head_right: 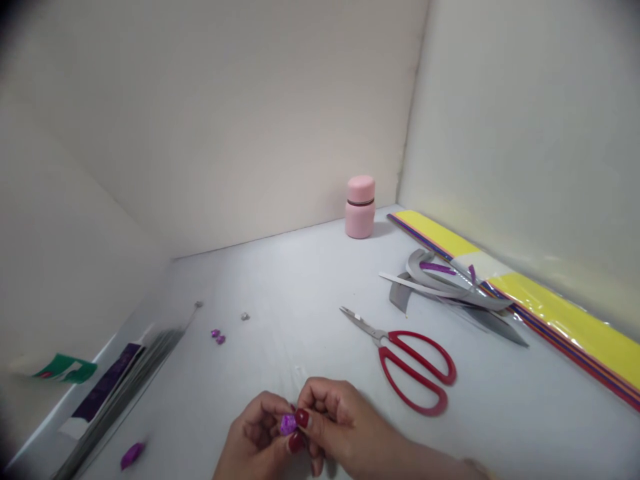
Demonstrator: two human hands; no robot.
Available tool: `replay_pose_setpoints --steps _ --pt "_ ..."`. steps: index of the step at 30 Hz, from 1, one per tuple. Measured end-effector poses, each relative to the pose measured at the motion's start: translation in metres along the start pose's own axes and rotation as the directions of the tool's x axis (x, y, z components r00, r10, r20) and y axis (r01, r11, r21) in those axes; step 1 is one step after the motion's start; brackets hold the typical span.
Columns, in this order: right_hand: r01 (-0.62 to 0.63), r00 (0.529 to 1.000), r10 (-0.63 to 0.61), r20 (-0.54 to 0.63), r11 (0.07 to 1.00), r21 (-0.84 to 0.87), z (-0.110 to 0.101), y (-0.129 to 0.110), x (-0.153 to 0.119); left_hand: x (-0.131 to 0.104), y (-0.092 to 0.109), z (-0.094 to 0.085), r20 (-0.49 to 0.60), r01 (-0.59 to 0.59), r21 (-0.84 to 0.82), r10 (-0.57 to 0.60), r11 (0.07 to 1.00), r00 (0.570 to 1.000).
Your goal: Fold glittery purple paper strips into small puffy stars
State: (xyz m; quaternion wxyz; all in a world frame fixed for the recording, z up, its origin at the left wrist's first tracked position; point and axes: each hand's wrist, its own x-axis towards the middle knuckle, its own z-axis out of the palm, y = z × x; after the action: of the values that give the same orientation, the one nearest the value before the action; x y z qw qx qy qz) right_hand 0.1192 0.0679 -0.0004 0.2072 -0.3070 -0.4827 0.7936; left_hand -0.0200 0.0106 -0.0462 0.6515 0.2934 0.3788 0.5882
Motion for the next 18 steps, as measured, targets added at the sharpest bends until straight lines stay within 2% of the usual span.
replay_pose_setpoints --steps 5,7,9,14,16,18 --pt "-0.010 1.000 0.010 -0.006 1.000 -0.002 -0.001 -0.003 -0.001 0.001 0.006 0.001 0.104 0.012 -0.033 -0.008 0.999 0.995" --pt "-0.019 1.000 0.019 0.016 1.000 0.005 -0.001 -0.003 -0.001 0.002 0.011 0.005 0.177 0.006 -0.070 0.006 0.998 0.984" --pt "-0.014 0.999 0.013 0.043 1.000 0.015 -0.001 -0.003 -0.002 0.001 0.016 0.009 0.205 0.011 -0.100 0.010 0.995 0.979" --pt "-0.012 0.997 0.010 0.072 0.999 0.032 -0.001 -0.004 -0.002 -0.003 0.022 0.009 0.017 0.077 -0.051 -0.077 0.996 0.997" --pt "-0.016 0.997 0.014 0.080 1.000 0.026 0.000 -0.004 -0.002 -0.003 0.022 0.007 -0.003 0.087 -0.036 -0.087 0.996 0.996" --pt "-0.020 0.996 0.018 0.083 0.999 0.025 0.000 -0.003 -0.002 -0.003 0.021 0.006 0.025 0.085 -0.038 -0.084 0.996 0.996"
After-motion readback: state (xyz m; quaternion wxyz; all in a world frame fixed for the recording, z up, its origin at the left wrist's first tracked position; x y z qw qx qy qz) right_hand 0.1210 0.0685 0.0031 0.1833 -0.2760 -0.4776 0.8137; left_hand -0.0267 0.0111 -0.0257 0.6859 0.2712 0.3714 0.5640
